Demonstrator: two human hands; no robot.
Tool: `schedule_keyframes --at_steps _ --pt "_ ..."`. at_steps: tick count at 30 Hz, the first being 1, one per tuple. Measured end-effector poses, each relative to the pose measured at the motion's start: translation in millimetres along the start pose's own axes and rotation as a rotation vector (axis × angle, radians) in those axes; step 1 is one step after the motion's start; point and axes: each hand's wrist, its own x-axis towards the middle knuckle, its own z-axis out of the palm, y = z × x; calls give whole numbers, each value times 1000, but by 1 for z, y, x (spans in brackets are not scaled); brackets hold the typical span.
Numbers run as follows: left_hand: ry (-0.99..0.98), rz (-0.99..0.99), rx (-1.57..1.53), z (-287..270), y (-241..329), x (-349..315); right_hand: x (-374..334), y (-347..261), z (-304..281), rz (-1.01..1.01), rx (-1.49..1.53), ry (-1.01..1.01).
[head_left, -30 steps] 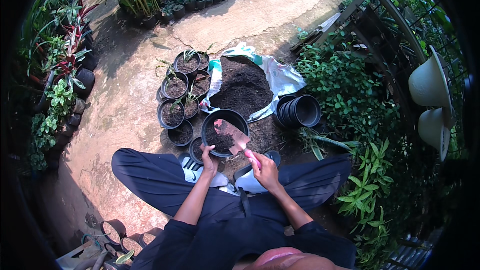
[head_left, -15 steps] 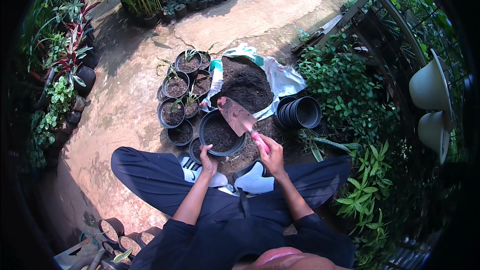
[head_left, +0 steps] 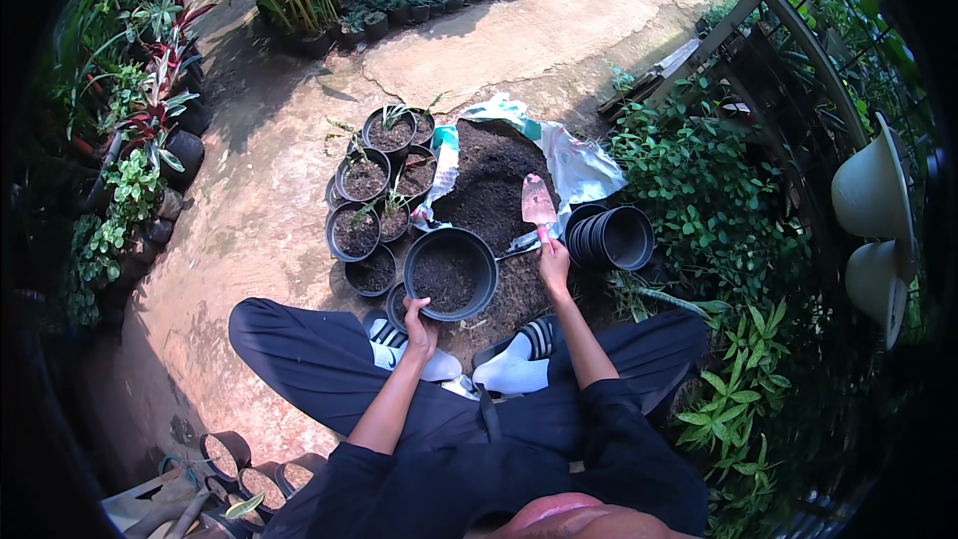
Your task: The person sits on the ground and uses a small pink trowel to scoop soil from a large white sack into a black plastic pot. They repeatedly scoop and pour soil until the pot is filled.
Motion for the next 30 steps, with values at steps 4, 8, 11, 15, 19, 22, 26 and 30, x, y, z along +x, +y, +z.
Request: schedule_keyframes --at_steps 4,8,11,15,19,22,26,30 --pt "17 -4 -33 0 1 2 7 25 11 116 -75 66" --pt "13 -12 -74 -4 2 6 23 35 20 204 -102 81" --pt "21 -10 -58 -3 2 8 26 44 30 164 -139 132" --pt "22 -16 -6 -6 4 9 26 57 43 138 -189 102" --pt "20 -16 7 0 5 7 30 70 56 125 -133 10" --pt "33 16 4 -9 9 5 23 57 70 166 -180 -123" --pt "15 7 -21 -14 9 6 17 68 81 91 -92 -237" --pt "3 0 -21 -9 11 3 13 70 83 -16 -185 -301"
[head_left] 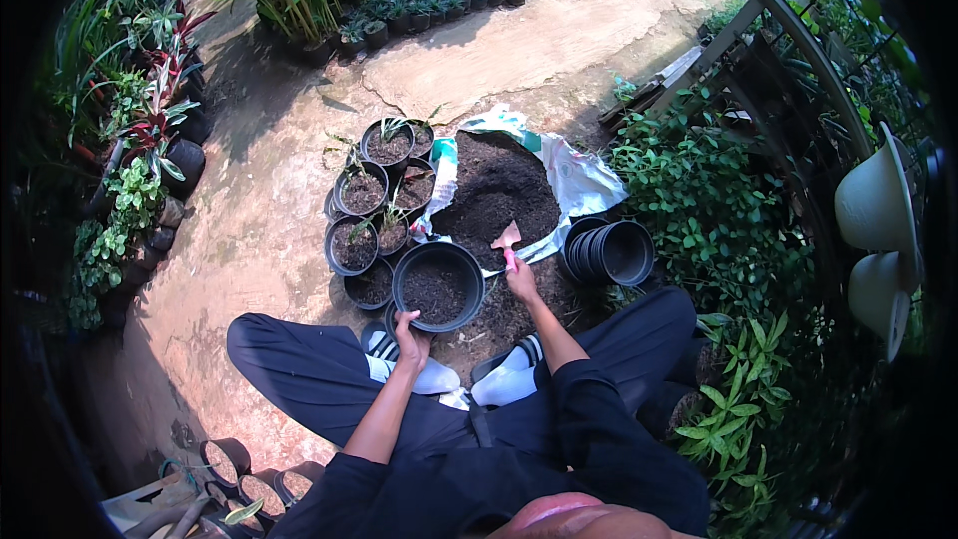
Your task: The person sits on the ground and uses a small pink trowel to scoop soil from a large white sack into a black plastic pot. They repeatedly scoop and pour soil until the pot is filled.
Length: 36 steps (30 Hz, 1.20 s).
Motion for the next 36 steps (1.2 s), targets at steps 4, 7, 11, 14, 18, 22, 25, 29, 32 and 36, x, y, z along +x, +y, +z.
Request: schedule_keyframes --at_steps 4,7,11,14,18,22,25,29,32,36 --pt "-33 -36 8 2 -9 6 18 30 4 57 337 12" --pt "-9 -5 11 -8 1 0 8 0 11 192 554 -82" --pt "-86 -15 -29 0 0 0 5 -5 -1 217 643 36" --pt "-80 4 -63 -6 3 -1 -10 -36 -9 213 627 24" --pt "-71 -11 -67 -2 4 -4 -21 -68 -25 114 607 77" --pt "-77 12 -89 7 3 -2 -32 -101 -50 -45 619 91" --pt "-60 47 -114 19 5 -4 -56 -136 -67 -121 617 116" --pt "54 170 -84 43 -6 -10 -94 -178 -89 -194 544 204" --pt "98 184 -92 56 -12 -16 -119 -185 -96 -239 521 261" --pt "121 181 -82 60 -25 -13 -152 -201 -113 -250 522 237"
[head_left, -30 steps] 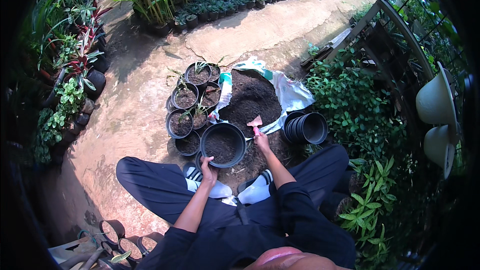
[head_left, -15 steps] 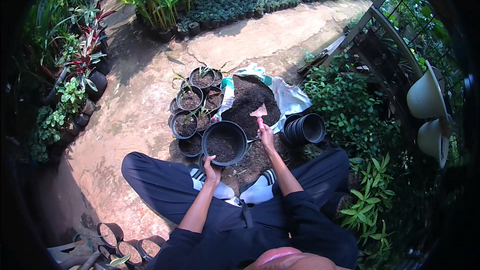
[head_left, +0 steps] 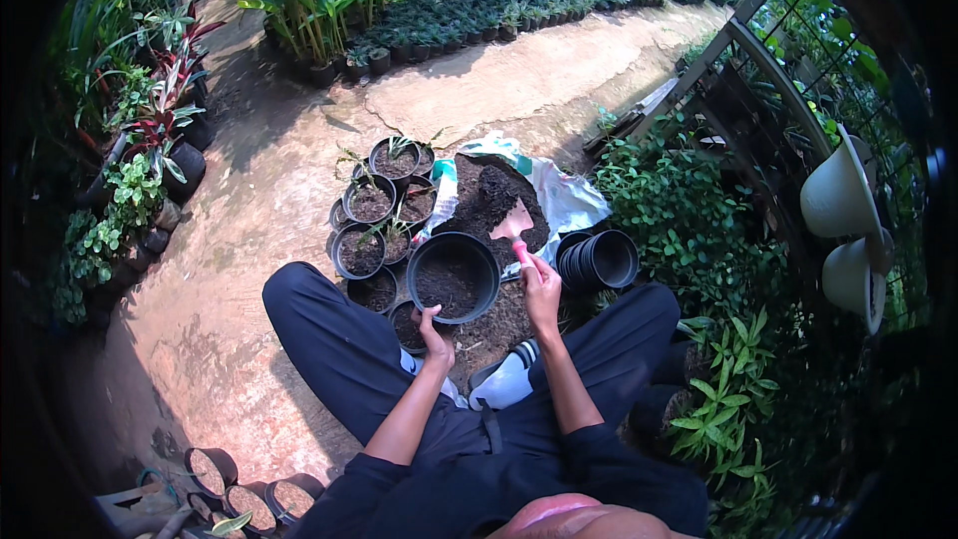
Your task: The person sits on the ground and uses a small pink trowel to scoop soil from a large white sack into a black plastic pot. They repeatedly scoop and pour soil until the pot is filled.
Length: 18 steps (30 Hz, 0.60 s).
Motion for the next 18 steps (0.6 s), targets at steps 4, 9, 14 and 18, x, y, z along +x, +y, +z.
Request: schedule_keyframes --at_steps 4,9,14,18 --pt "41 -39 54 6 -4 -4 -28 -17 -9 -7 -95 -13" --pt "-33 -51 102 -1 -9 4 -61 -13 -21 43 -56 -24" --pt "-147 -119 87 -6 -2 4 -90 8 -32 122 -154 -96" --pt "-155 -104 115 -15 -3 13 -110 10 -30 169 -196 -157"
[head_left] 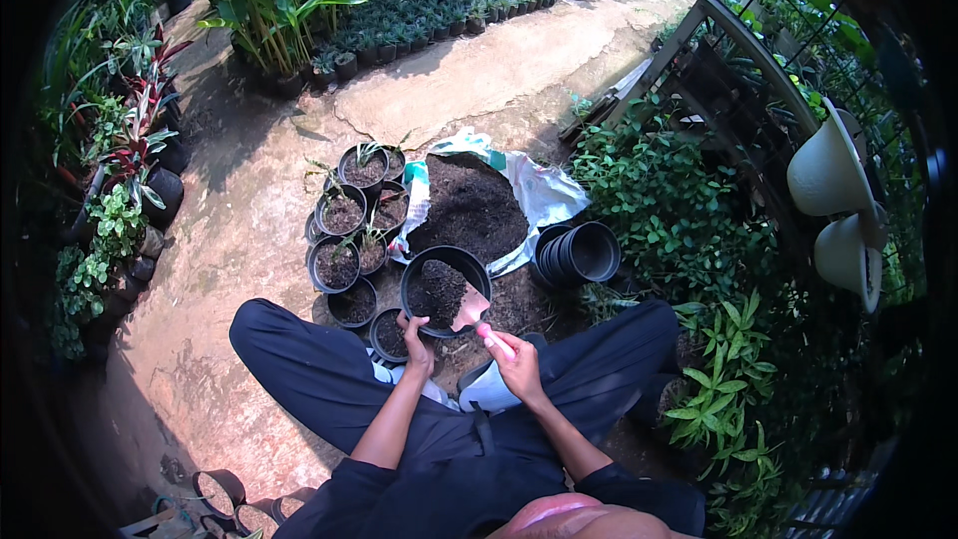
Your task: The person sits on the ground and uses a small pink trowel to scoop soil from a large white sack into a black plastic pot. They repeatedly scoop and pour soil until the pot is filled.
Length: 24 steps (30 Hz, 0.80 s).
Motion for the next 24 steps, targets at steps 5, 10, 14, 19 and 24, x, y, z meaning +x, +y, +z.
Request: schedule_keyframes --at_steps 5,10,14,19,24 --pt "-21 -25 43 -7 4 2 -11 28 9 6 119 -44" --pt "12 -90 2 -18 4 -3 -5 17 2 -39 -15 -78" --pt "2 -107 -26 -11 8 -8 -2 7 1 -73 -122 -98" --pt "-12 -73 -14 -16 4 0 -5 12 10 -81 -106 -50" --pt "-14 -35 -31 -14 6 -3 -8 12 14 -16 -54 -68"
